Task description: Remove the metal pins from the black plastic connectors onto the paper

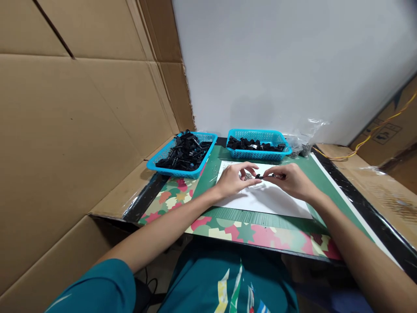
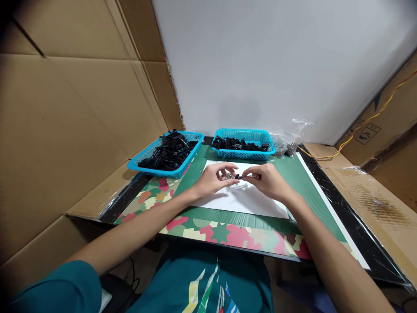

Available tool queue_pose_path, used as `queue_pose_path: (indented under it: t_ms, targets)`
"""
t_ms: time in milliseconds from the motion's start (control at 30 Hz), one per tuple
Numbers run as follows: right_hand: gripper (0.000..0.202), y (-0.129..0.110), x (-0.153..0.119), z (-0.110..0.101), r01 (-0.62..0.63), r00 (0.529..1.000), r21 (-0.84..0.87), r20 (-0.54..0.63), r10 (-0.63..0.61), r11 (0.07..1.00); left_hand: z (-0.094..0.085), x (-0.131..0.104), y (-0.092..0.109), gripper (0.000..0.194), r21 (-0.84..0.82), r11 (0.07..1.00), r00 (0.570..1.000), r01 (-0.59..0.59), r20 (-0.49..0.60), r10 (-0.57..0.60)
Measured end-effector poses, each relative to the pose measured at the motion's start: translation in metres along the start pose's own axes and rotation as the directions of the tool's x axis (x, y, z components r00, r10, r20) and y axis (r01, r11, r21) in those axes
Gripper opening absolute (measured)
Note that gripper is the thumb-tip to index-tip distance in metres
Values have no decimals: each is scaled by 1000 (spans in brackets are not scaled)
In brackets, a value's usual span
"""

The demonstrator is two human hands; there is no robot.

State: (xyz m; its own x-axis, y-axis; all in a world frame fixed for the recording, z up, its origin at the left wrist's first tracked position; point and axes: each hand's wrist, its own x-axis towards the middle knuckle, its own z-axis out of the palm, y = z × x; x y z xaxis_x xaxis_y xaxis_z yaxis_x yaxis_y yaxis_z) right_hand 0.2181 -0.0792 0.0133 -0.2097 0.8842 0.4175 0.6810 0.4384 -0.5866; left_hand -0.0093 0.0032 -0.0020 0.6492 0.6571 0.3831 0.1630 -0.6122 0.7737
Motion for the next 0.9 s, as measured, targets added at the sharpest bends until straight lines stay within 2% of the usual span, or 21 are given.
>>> queue_pose_path:
  t_ms: [100, 167, 300, 500, 633, 733, 900]
  targets:
    - [33, 3, -1, 2, -13, 999, 4, 38, 13, 1000, 2, -2, 3, 26, 102, 994, 999, -27, -35, 30]
    - [35, 4, -1, 2, -10, 999, -4, 50, 10, 1000, 2, -4, 4, 23, 144, 989, 998, -27, -46, 34]
    - [49, 2, 0, -3, -18, 1000, 12, 11, 18, 1000, 3, -6, 6, 16, 202, 979, 999, -31, -27, 38]
    - [52, -1, 2, -5, 22, 998, 231, -60, -9, 973, 8, -10, 6, 12, 261, 963, 998, -63, 40, 55]
    - [54, 3, 4, 3, -56, 993, 300, -78, 83, 952, 9, -11, 6, 13, 282, 953, 992, -111, 95, 87]
    - [57, 7, 6, 12, -153, 986, 323, -13, 166, 934, 8, -11, 5, 10, 281, 948, 986, -149, 115, 121]
    - [56, 7, 7, 25, -198, 980, 293, 35, 196, 935, 10, -11, 2, 7, 296, 941, 985, -161, 107, 135]
